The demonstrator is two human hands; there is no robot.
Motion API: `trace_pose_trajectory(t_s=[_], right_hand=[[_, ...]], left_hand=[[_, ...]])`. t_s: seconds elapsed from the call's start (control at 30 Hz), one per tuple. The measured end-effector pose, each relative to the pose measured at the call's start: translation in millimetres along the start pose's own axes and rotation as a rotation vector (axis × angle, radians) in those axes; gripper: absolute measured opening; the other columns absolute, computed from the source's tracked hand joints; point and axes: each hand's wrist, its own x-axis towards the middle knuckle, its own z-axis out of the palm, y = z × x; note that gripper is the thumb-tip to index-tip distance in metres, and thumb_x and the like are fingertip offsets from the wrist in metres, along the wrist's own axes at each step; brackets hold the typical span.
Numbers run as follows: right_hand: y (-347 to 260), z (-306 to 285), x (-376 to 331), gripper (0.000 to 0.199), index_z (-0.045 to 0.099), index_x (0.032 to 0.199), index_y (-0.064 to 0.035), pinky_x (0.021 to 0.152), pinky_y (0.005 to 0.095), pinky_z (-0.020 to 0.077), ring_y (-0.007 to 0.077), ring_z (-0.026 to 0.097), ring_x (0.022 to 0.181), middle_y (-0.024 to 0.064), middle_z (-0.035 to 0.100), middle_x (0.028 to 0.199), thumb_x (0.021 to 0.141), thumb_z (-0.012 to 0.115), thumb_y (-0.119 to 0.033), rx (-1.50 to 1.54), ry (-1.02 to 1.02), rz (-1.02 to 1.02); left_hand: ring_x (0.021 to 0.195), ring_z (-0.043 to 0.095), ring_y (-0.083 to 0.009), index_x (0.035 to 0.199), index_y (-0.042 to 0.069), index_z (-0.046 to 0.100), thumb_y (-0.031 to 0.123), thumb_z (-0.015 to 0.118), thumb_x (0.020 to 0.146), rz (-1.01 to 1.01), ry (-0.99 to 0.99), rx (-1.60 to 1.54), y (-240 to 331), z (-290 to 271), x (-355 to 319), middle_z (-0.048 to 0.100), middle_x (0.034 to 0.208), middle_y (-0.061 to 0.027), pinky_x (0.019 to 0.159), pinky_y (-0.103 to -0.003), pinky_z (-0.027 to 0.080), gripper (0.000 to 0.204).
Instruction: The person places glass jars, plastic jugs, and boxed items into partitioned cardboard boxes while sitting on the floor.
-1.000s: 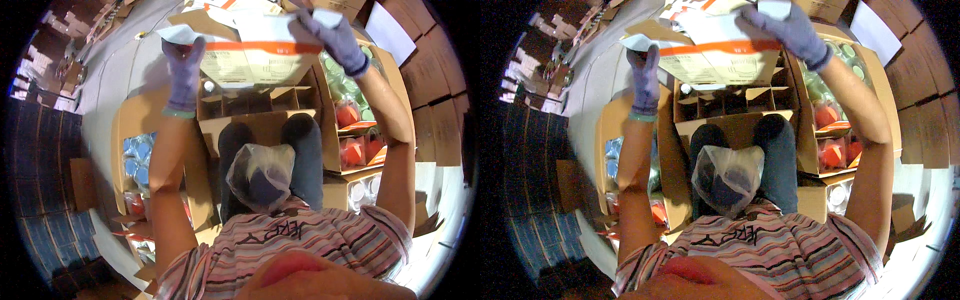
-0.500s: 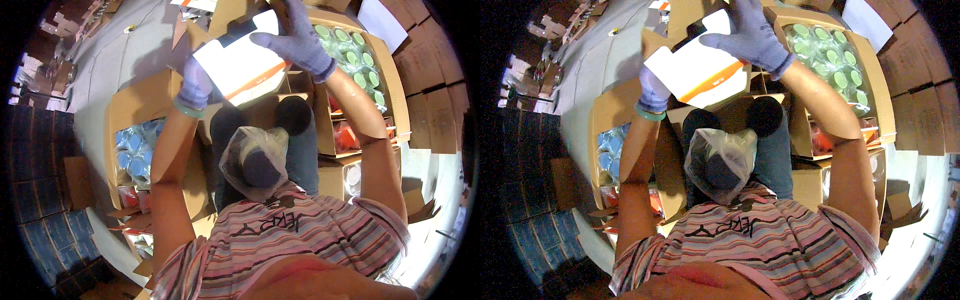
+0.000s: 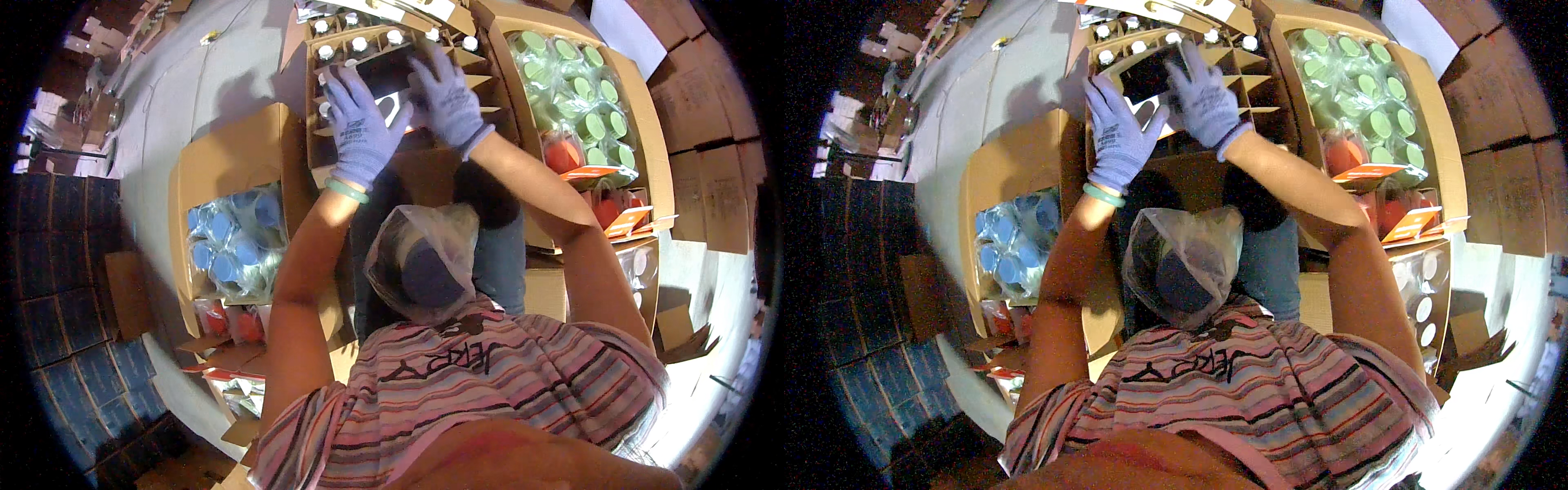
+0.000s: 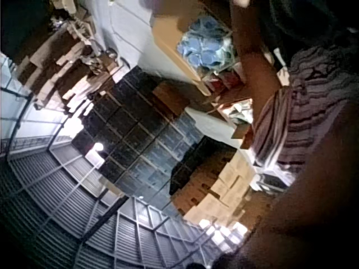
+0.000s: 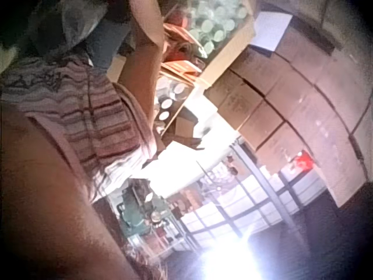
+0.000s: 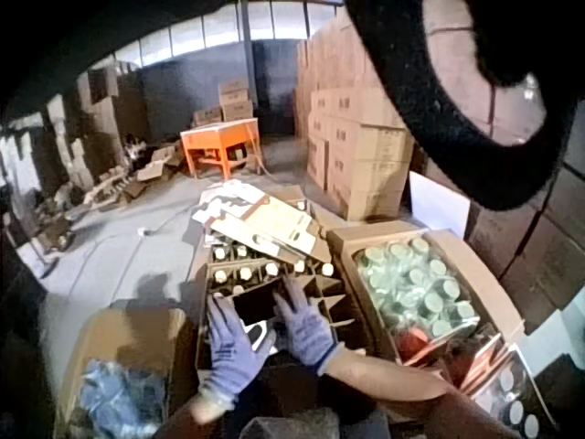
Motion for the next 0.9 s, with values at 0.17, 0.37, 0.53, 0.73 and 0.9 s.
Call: trace_pose_trajectory(t_s=[0.17,0.37,0.53,0.73,0.9], right_hand=[[-16.6,48.4,-13.4,0.058,0.054,0.127,-0.0192,0.099,0.0508,0.0395,0.0481,0.042,0.118,0.0285,0.034,0.14,0.07,0.067,-0.016,0.112,0.228,-0.38],[7.0,63.5,3.1,0.04,0.062,0.114,-0.0158,0.096,0.0563,0.0374,0.0478,0.04,0.121,0.0285,0.039,0.136,0.074,0.065,-0.019,0.204,0.279,-0.573],[22.6,32.3,33.2,0.037,0.062,0.111,-0.012,0.101,0.0503,0.0338,0.0318,0.045,0.123,0.0117,0.05,0.132,0.084,0.059,-0.037,0.086,0.036,-0.676],[69.2,22.9,61.3,0.031,0.06,0.104,-0.0085,0.095,0.0422,0.0426,0.0302,0.052,0.113,0.0123,0.058,0.116,0.085,0.062,-0.032,0.184,0.051,-0.585],[41.7,-21.7,107.1,0.033,0.057,0.105,-0.0031,0.076,0.0422,0.0467,0.0284,0.058,0.088,0.0176,0.059,0.093,0.087,0.064,-0.03,0.68,0.093,0.238]], left_hand=[[0.13,0.016,-0.0588,0.144,-0.001,0.02,0.042,0.068,0.072,-0.081,-0.242,0.335,-35.8,23.1,-6.8,0.009,0.142,-0.0409,0.103,-0.064,0.024,0.097],[0.131,0.016,-0.0523,0.138,0.003,0.039,0.046,0.065,0.074,0.049,-0.19,0.284,-62.5,43.4,-0.9,0.01,0.144,-0.0375,0.105,-0.061,0.022,0.082],[0.126,0.023,-0.0476,0.139,0.006,0.04,0.046,0.065,0.075,0.134,-0.053,0.036,-70.4,51.7,15.5,0.023,0.141,-0.0288,0.104,-0.056,0.024,0.079],[0.129,0.016,-0.055,0.131,0.021,0.053,0.046,0.062,0.08,0.346,-0.071,0.105,-47.4,54.9,39.1,0.032,0.142,-0.0162,0.101,-0.064,0.022,0.058],[0.128,0.019,-0.0557,0.129,0.029,0.054,0.053,0.058,0.081,0.317,-0.089,0.201,-48.1,49.0,43.7,0.036,0.141,-0.0117,0.098,-0.067,0.026,0.054]])
